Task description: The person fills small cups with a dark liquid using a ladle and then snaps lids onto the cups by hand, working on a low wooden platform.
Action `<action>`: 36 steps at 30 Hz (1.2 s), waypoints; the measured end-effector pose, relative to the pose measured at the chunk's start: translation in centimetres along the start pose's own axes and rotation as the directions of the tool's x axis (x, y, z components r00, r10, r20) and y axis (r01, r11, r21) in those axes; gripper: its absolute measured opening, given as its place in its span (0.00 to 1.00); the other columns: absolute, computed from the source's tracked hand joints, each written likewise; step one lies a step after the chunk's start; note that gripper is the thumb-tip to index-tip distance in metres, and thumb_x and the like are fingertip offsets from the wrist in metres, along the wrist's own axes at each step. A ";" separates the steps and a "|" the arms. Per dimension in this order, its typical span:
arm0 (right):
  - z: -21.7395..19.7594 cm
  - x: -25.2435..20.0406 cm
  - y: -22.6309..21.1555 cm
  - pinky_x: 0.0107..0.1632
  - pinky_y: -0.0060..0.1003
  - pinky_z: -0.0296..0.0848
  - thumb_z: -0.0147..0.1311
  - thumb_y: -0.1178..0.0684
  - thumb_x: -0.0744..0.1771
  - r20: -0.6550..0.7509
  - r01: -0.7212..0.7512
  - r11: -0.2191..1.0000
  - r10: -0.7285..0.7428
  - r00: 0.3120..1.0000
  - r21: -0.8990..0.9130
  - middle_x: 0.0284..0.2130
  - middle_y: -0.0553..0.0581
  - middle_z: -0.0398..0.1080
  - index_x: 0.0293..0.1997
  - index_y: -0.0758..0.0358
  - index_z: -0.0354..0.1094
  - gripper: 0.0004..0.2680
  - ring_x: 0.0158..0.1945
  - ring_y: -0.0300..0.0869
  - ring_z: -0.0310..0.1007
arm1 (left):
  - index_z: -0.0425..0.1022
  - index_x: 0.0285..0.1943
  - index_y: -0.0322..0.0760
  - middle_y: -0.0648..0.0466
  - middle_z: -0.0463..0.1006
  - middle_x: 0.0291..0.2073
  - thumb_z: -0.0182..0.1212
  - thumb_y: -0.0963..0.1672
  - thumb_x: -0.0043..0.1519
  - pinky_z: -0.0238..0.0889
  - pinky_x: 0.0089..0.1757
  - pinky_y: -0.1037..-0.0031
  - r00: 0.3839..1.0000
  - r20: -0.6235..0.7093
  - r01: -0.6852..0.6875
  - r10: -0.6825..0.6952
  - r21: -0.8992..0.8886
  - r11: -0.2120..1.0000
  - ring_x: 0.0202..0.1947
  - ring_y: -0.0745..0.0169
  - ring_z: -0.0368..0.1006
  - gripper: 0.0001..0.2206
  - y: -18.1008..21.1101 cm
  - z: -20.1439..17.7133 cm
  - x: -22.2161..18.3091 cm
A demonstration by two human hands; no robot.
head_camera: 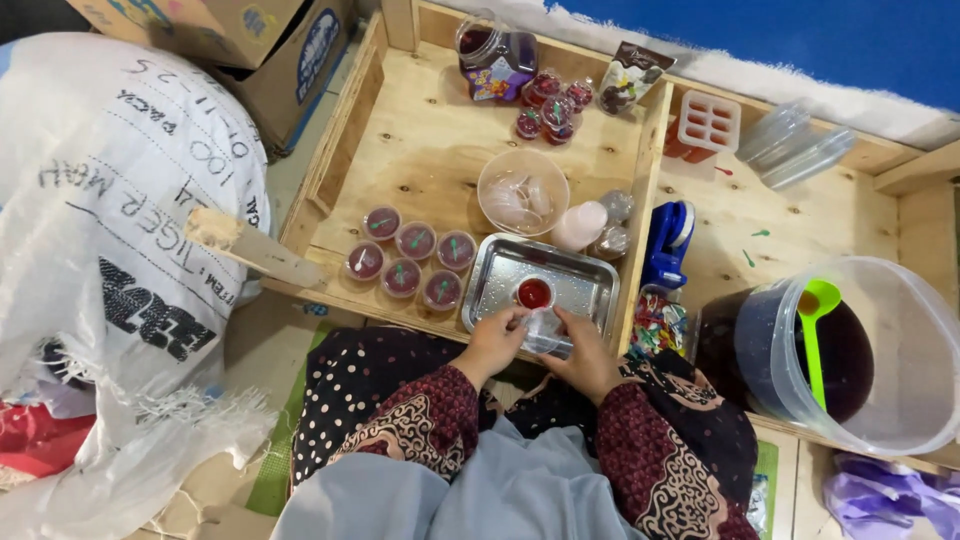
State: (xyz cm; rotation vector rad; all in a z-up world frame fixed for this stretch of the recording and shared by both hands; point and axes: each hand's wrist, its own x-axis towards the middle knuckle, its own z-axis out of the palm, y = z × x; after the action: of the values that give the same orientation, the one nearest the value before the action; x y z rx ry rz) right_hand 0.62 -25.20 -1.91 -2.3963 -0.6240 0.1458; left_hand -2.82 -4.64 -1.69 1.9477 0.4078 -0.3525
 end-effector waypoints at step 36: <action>3.1 7.9 4.7 0.61 0.46 0.67 0.74 0.38 0.55 0.163 -0.068 0.983 0.097 0.982 -0.172 0.48 0.57 0.69 0.66 0.54 0.64 0.34 0.55 0.53 0.70 | 0.66 0.71 0.46 0.44 0.74 0.54 0.67 0.47 0.57 0.70 0.53 0.54 0.963 0.214 -0.239 0.161 0.415 0.878 0.55 0.40 0.75 0.30 2.6 -4.0 7.5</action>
State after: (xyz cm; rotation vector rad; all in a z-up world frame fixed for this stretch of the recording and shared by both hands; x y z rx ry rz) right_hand 8.63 -22.92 -6.89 -2.5915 -0.6369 0.3513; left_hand 5.26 -1.05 -1.17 2.3506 0.0027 -0.5077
